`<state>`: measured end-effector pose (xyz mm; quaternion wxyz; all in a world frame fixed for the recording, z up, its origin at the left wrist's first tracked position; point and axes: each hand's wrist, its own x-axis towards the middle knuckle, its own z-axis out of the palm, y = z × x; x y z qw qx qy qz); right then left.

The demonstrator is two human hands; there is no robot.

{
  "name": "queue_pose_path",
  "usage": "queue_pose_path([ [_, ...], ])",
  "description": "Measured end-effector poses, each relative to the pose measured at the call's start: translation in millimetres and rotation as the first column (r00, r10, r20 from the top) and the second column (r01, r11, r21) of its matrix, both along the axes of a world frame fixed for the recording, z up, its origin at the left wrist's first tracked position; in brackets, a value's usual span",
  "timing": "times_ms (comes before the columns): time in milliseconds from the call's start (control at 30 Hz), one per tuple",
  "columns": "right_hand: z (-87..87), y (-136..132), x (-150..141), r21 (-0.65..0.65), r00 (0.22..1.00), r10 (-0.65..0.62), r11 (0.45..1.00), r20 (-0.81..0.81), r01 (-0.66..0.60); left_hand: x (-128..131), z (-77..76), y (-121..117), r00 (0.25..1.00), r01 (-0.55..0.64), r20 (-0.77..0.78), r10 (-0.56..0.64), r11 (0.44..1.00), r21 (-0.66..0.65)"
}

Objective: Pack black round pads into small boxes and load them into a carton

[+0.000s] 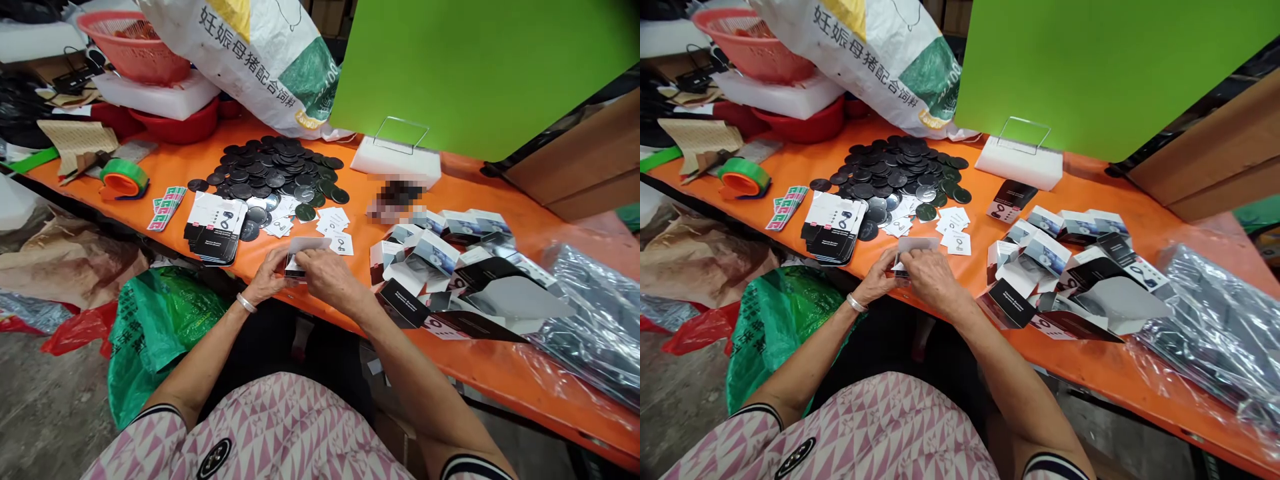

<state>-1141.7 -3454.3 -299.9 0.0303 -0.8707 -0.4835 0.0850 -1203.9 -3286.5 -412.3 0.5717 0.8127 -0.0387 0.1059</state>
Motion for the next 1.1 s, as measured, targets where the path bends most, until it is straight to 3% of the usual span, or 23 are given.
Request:
queue_pose_path([
  [67,-2.9,-1,-5,0.010,1.000,0.009,1.000,0.030,-0.010,-1,0.2,-1,1.000,0.003,-0.012,-0.003,1.000,-0.003],
  [267,-12.0,5,0,0.030,0.979,-0.152,0.988,0.132,0.149,0,-0.9,3,0.998,0.045,-0.049,-0.046,0.999,-0.008],
  [500,-10.0,13,19,-0.108,0.997,-0.073,0.992,-0.031,0.070,3,-4.0,6,0.996,0.059,-0.061,-0.060,0.998,-0.024],
  [700,-21.6,12,6,-0.022,0.993,-0.043,0.999,0.109,0.045,3,0.5,2,0.998,0.017,-0.058,-0.020,0.999,-0.043],
  [900,-13.0,22,28,-0.135,0.997,-0.022,0.991,-0.067,0.013,4,-0.3,7,0.996,0.037,-0.082,-0.037,0.999,-0.003],
  [1000,-17.8,17,31,-0.043,0.997,-0.071,0.997,-0.040,0.069,4,-4.8,8,0.997,0.027,-0.070,-0.026,1.000,0.008],
  [1100,-34.8,9,22,0.086,0.980,-0.183,0.981,0.083,0.176,5,-7.0,8,0.998,0.053,-0.044,-0.052,0.998,0.015],
])
